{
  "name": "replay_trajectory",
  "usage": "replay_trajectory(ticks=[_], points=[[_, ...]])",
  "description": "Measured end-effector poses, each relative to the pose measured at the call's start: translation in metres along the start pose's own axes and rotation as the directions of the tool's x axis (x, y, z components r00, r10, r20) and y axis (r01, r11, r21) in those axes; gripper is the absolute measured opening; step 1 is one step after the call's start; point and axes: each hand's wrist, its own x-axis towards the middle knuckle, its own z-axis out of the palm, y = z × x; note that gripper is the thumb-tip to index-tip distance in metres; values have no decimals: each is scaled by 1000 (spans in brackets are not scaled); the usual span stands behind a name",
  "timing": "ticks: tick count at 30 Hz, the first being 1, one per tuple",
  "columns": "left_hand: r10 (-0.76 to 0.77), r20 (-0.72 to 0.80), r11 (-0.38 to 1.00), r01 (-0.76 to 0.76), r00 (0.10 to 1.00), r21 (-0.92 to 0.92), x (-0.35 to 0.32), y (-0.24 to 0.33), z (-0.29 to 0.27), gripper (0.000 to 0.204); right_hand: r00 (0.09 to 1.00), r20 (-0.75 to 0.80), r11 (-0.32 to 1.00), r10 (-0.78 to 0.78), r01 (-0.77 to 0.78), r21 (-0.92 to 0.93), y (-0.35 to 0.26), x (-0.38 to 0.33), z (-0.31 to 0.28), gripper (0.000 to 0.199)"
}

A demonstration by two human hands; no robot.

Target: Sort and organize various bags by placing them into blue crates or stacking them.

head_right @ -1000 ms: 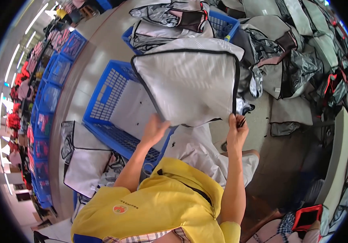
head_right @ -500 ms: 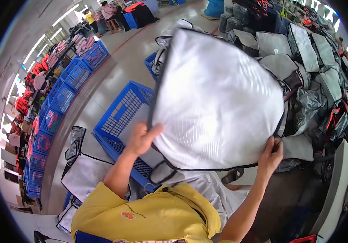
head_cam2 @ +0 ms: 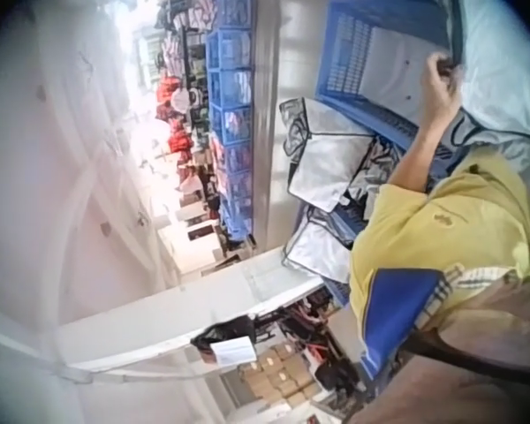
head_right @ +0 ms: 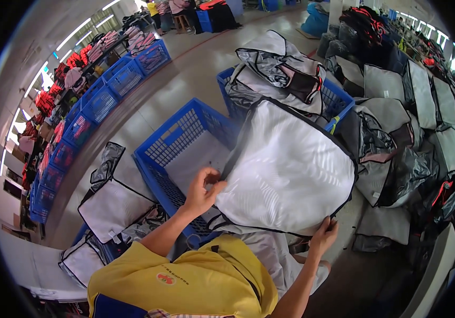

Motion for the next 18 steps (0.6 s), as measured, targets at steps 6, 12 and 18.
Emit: replay_trajectory(ticks=[6,12,18], points=[[154,-28,987,-152,988,60,30,27,5,18,999,-10,999,38,-38,-4,-8,-9,-6,39],[252,137,894,-285,958,347,61,35,8,23,1000,-19,1000,16,-16,-1,-7,-9,-7,39],[-287,373,717,456,882,-527,58,44,26,37,997,39,991,73,-68,-117,3,-9,-19,34]])
